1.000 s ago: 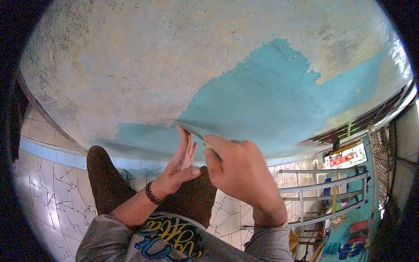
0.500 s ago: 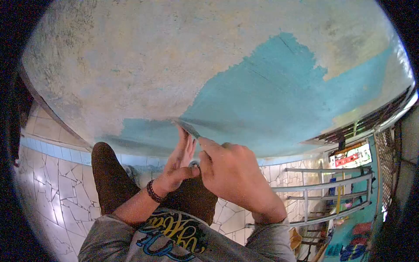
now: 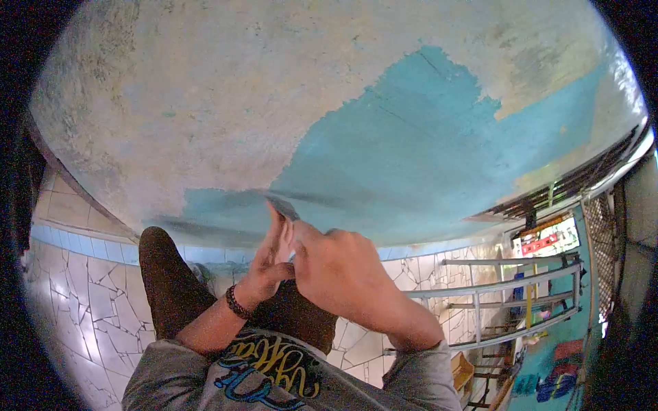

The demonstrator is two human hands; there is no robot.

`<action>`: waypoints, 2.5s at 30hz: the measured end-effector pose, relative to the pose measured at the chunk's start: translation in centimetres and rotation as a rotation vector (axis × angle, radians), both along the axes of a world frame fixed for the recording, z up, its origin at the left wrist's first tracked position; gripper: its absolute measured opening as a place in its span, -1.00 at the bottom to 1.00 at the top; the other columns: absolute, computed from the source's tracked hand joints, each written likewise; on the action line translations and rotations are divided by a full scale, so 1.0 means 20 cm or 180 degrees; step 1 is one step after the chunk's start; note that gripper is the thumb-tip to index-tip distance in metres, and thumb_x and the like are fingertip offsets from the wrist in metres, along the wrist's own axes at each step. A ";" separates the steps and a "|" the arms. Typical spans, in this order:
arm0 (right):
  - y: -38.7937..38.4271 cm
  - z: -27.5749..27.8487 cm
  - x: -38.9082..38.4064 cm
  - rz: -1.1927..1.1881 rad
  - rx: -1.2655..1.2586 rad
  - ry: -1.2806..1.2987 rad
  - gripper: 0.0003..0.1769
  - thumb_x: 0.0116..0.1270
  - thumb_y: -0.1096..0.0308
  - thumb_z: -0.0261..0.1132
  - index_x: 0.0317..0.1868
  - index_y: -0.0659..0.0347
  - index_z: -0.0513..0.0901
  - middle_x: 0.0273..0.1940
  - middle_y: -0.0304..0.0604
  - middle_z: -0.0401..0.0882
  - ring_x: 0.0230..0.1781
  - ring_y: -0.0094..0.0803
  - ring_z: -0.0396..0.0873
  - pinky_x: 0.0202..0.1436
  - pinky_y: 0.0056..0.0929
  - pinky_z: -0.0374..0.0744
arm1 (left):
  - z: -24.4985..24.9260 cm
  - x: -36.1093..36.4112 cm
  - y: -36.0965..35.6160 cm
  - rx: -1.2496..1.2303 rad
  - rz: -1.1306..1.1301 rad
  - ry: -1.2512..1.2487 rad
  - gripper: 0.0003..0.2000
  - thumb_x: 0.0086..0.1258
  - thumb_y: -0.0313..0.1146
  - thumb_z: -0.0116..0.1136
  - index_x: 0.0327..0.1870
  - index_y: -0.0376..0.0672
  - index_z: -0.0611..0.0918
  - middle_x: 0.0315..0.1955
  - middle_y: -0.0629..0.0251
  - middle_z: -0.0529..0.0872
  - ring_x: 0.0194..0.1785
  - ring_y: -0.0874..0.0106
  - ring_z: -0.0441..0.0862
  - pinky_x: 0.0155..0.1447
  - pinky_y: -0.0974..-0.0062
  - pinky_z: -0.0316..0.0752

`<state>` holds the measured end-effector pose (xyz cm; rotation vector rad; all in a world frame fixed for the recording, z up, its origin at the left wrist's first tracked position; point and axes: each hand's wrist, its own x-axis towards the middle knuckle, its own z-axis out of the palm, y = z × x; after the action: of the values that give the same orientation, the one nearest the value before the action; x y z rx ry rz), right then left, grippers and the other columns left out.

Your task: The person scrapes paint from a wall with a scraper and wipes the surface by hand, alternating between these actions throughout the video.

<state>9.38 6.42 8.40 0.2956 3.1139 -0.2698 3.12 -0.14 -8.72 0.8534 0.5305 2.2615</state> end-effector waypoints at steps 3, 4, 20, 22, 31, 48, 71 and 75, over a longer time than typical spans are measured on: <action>0.02 0.00 -0.02 -0.0173 -0.0001 0.0172 -0.78 0.25 0.44 0.19 -0.11 0.26 0.65 -0.45 0.20 0.60 -0.41 0.20 0.58 -0.34 -0.02 0.56 | -0.01 -0.02 -0.01 -0.0059 -0.0060 -0.0010 0.25 0.07 -0.59 0.29 0.45 -0.15 -0.62 0.58 0.21 -0.42 0.61 0.38 -0.46 0.58 0.26 -0.57; 0.03 -0.02 -0.02 -0.0160 -0.0025 0.0137 -0.77 0.25 0.44 0.19 -0.10 0.26 0.65 -0.44 0.20 0.60 -0.41 0.20 0.59 -0.34 -0.02 0.56 | -0.02 -0.03 0.01 -0.0090 -0.0089 -0.0037 0.26 0.06 -0.60 0.29 0.45 -0.15 -0.62 0.58 0.21 -0.42 0.61 0.38 -0.46 0.57 0.27 -0.56; 0.08 -0.03 -0.02 -0.0207 -0.0093 0.0135 -0.76 0.25 0.43 0.22 -0.09 0.25 0.67 -0.40 0.20 0.62 -0.37 0.18 0.60 -0.30 -0.06 0.57 | -0.03 -0.01 0.05 -0.0139 0.0017 0.0096 0.26 0.08 -0.55 0.33 0.44 -0.19 -0.62 0.56 0.16 -0.52 0.60 0.35 -0.56 0.56 0.24 -0.60; 0.08 -0.03 0.00 -0.0166 -0.0106 0.0201 -0.76 0.25 0.43 0.22 -0.08 0.25 0.67 -0.40 0.21 0.62 -0.37 0.18 0.60 -0.30 -0.06 0.57 | -0.04 0.00 0.03 -0.0334 -0.0053 0.0047 0.26 0.08 -0.55 0.33 0.44 -0.20 -0.62 0.56 0.17 -0.54 0.59 0.37 -0.56 0.56 0.24 -0.61; 0.03 -0.08 0.00 -0.0137 -0.0082 0.0273 -0.75 0.26 0.42 0.21 -0.06 0.25 0.66 -0.43 0.23 0.60 -0.36 0.18 0.61 -0.29 -0.08 0.58 | -0.06 -0.01 -0.02 -0.0273 -0.0046 0.0162 0.25 0.09 -0.52 0.34 0.46 -0.18 -0.59 0.56 0.20 -0.50 0.59 0.42 -0.51 0.56 0.24 -0.61; -0.04 -0.03 -0.01 -0.0019 -0.0160 0.0436 -0.78 0.25 0.44 0.20 -0.13 0.34 0.64 -0.45 0.21 0.61 -0.40 0.17 0.60 -0.32 -0.02 0.56 | -0.05 -0.04 -0.04 -0.0117 0.0042 0.0102 0.27 0.09 -0.50 0.31 0.43 -0.10 -0.65 0.57 0.22 -0.47 0.61 0.37 -0.48 0.57 0.22 -0.58; -0.04 -0.04 -0.02 -0.0044 -0.0012 0.0413 -0.77 0.28 0.42 0.21 -0.09 0.28 0.65 -0.37 0.22 0.63 -0.34 0.18 0.62 -0.28 -0.06 0.59 | -0.07 -0.06 -0.06 -0.0130 0.0087 0.0263 0.26 0.09 -0.52 0.33 0.45 -0.18 -0.61 0.57 0.19 -0.44 0.60 0.38 -0.50 0.55 0.19 -0.62; -0.06 -0.03 -0.05 -0.0251 0.0079 0.0329 -0.77 0.29 0.41 0.21 -0.08 0.29 0.66 -0.37 0.21 0.64 -0.33 0.17 0.62 -0.27 -0.07 0.59 | -0.05 -0.04 -0.04 -0.0047 0.0222 0.0400 0.25 0.12 -0.49 0.33 0.44 -0.17 -0.62 0.57 0.20 -0.45 0.60 0.36 -0.51 0.56 0.22 -0.60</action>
<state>8.36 5.27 7.74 0.4188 3.2139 -0.2551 2.25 -0.85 -9.77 0.9884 0.6424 2.2741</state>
